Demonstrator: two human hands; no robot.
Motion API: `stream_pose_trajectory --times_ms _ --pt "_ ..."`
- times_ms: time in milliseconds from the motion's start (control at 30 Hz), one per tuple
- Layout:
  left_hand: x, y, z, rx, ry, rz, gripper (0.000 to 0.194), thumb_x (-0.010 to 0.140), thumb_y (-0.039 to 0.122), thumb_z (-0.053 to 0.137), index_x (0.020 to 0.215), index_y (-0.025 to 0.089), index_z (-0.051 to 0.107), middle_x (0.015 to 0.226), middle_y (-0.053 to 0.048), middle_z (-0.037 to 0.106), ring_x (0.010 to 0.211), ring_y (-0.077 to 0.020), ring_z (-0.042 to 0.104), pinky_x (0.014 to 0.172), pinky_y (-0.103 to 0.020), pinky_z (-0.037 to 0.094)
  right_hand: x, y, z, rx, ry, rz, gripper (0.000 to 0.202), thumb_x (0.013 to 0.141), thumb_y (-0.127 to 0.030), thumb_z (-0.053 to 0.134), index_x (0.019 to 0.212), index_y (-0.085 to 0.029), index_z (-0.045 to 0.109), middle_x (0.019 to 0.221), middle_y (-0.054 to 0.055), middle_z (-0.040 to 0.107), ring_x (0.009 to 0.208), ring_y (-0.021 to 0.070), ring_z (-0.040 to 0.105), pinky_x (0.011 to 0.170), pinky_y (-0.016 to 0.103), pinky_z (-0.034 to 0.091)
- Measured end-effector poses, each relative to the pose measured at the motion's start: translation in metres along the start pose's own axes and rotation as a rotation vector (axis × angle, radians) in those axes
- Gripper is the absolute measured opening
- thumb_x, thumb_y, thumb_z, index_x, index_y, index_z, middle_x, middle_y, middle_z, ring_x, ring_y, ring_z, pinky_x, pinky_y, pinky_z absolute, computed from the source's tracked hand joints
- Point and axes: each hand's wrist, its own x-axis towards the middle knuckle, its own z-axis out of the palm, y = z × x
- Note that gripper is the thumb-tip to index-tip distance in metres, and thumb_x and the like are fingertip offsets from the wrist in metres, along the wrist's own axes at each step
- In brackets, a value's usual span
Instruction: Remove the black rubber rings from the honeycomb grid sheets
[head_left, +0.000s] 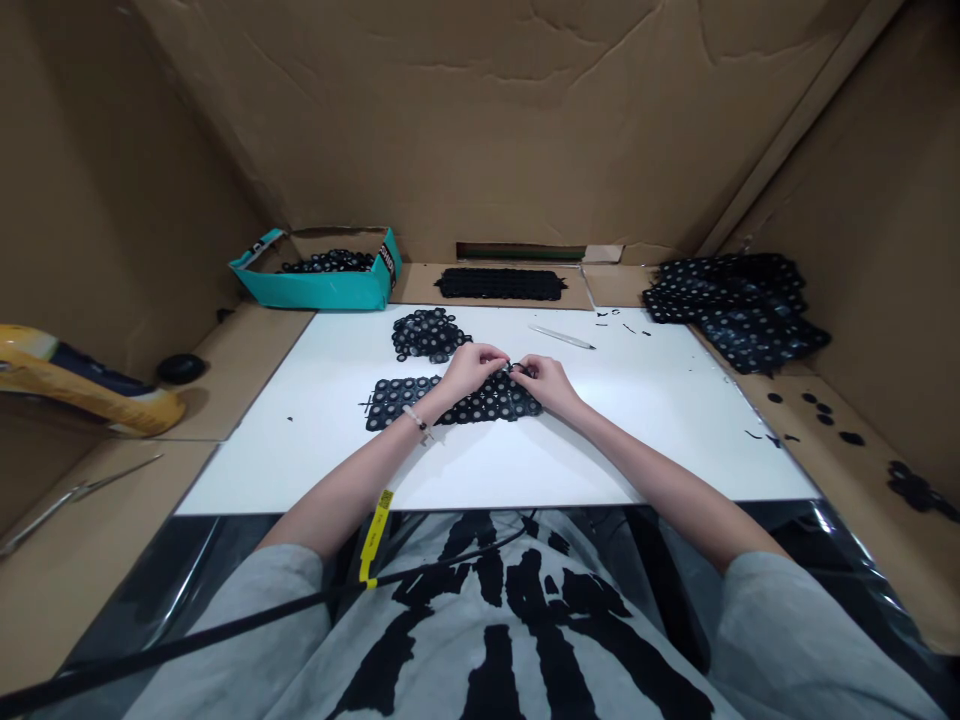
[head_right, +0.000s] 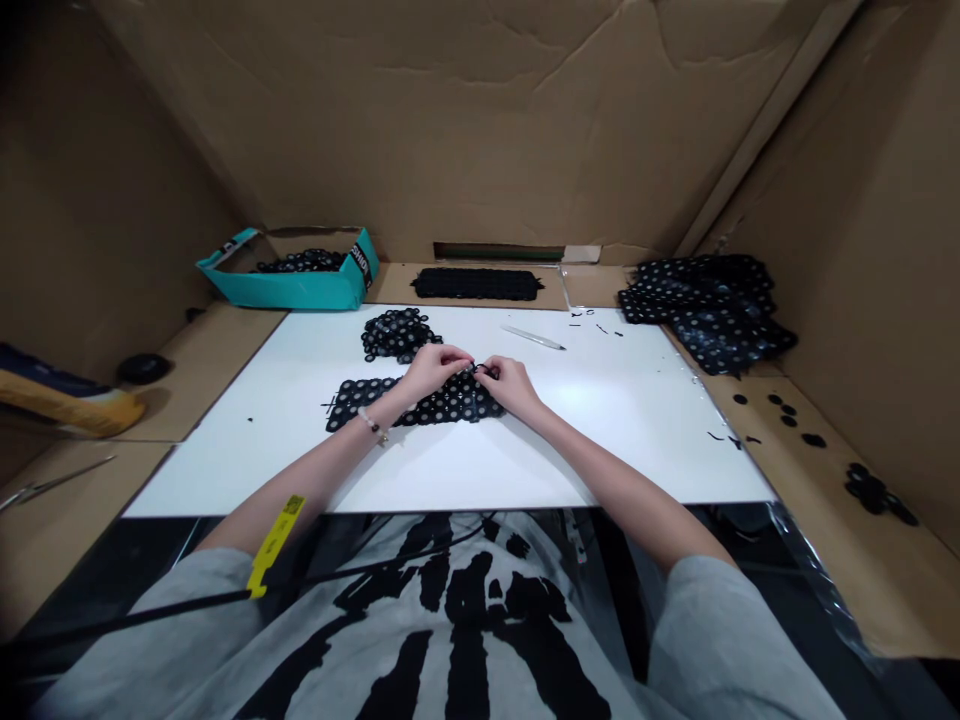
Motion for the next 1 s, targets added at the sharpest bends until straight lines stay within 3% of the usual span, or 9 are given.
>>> stream_pose_trajectory --times_ms 200,367,433,567,667,833,1000 --pt "0.006 -0.007 -0.012 -0.059 -0.090 -0.065 0.016 0.076 0.025 0.070 0.082 0.014 0.079 0.082 -0.008 0.077 0.078 -0.0217 0.069 0.076 -0.031 0.052 0.003 0.003 0.000 0.052 -0.005 0.038 0.015 0.074 -0.035 0.066 0.074 -0.020 0.066 0.078 0.004 0.071 0.072 0.0188 0.060 0.071 0.032 0.043" --pt "0.009 -0.012 -0.032 -0.133 -0.298 -0.136 0.020 0.070 0.031 0.077 0.081 0.014 0.080 0.079 -0.007 0.076 0.075 -0.0202 0.067 0.075 -0.031 0.052 0.006 0.008 -0.001 0.049 0.000 0.098 0.021 0.073 -0.040 0.065 0.071 -0.019 0.061 0.071 0.002 0.066 0.068 0.0173 0.056 0.066 0.030 0.040" --pt "0.011 -0.013 -0.042 -0.139 -0.160 -0.135 0.023 0.073 0.033 0.075 0.086 0.014 0.079 0.084 -0.008 0.077 0.078 -0.0206 0.067 0.076 -0.031 0.052 0.007 0.009 -0.002 0.099 -0.024 0.115 0.025 0.071 -0.043 0.066 0.073 -0.019 0.061 0.071 0.002 0.065 0.069 0.0171 0.056 0.066 0.029 0.038" --pt "0.014 -0.021 -0.062 0.129 0.381 -0.033 0.017 0.083 0.027 0.067 0.091 0.017 0.078 0.094 -0.008 0.076 0.089 -0.0232 0.065 0.088 -0.038 0.048 0.008 0.010 -0.002 0.193 -0.061 0.134 0.029 0.068 -0.045 0.068 0.073 -0.018 0.062 0.075 0.002 0.066 0.072 0.0171 0.056 0.067 0.028 0.037" --pt "0.014 -0.032 -0.072 0.431 0.462 0.032 0.012 0.085 0.023 0.066 0.084 0.020 0.078 0.095 -0.007 0.076 0.101 -0.0278 0.058 0.098 -0.045 0.041 0.008 0.008 -0.003 0.293 -0.108 0.192 0.031 0.065 -0.047 0.070 0.074 -0.017 0.063 0.072 0.001 0.064 0.070 0.0162 0.054 0.066 0.028 0.036" --pt "0.010 -0.030 -0.059 0.604 0.378 0.104 0.012 0.086 0.022 0.067 0.091 0.022 0.077 0.106 -0.008 0.073 0.107 -0.0314 0.050 0.094 -0.047 0.038 0.007 0.003 -0.004 0.409 -0.151 0.206 0.035 0.062 -0.048 0.073 0.075 -0.018 0.062 0.069 -0.002 0.061 0.069 0.0149 0.051 0.066 0.027 0.034" --pt "-0.001 -0.004 -0.021 0.413 -0.034 0.325 0.022 0.085 0.040 0.070 0.095 0.021 0.075 0.094 -0.005 0.075 0.095 -0.0245 0.056 0.089 -0.037 0.042 0.005 0.003 -0.003 0.452 -0.180 0.123 0.035 0.065 -0.049 0.074 0.076 -0.017 0.064 0.072 -0.001 0.063 0.073 0.0155 0.052 0.070 0.027 0.036"
